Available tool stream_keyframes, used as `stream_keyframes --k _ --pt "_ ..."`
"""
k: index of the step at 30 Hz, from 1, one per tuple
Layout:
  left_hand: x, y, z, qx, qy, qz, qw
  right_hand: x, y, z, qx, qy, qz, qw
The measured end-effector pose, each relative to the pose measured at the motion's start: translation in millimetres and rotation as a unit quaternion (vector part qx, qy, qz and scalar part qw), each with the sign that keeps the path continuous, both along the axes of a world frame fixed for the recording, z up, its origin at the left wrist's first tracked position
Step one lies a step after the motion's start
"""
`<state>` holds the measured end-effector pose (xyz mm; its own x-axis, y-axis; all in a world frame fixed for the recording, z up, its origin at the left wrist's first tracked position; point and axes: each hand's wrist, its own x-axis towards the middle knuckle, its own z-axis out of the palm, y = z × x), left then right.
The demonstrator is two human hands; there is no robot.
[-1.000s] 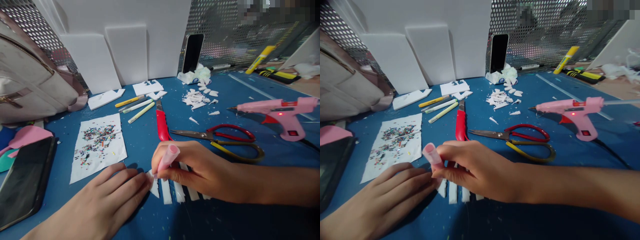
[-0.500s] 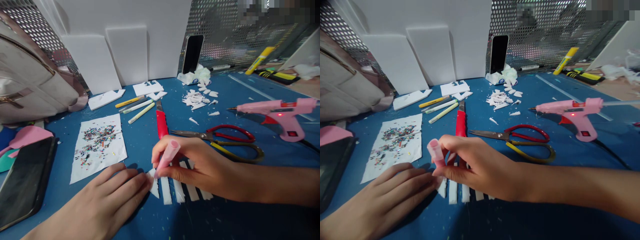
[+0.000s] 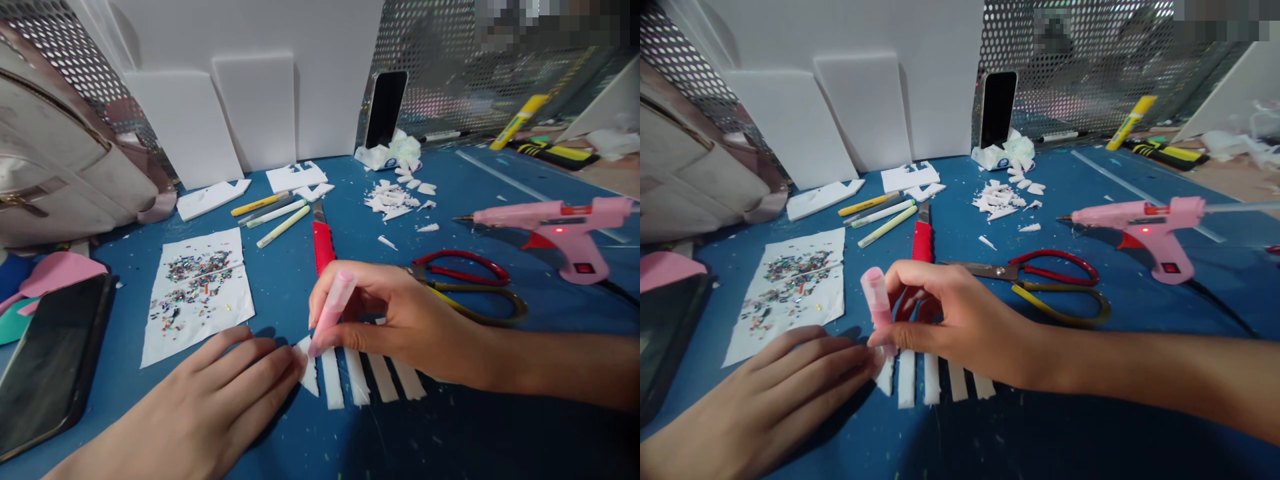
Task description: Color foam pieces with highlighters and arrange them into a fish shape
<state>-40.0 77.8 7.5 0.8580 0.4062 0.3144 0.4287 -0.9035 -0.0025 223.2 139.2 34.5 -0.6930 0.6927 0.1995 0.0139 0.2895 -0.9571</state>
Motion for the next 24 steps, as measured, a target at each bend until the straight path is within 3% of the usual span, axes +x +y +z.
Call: stream_keyframes --k 12,24 --pt "-0.9 0.0 -0.5 -0.009 -0.004 -0.003 1.000 0.2 -0.2 -0.1 -0.012 0.023 0.016 1.000" --pt "-0.2 -3.7 -5.4 0.024 -0.013 0.020 0.999 -0.1 1.0 1.3 0.039 0.001 0.017 0.999"
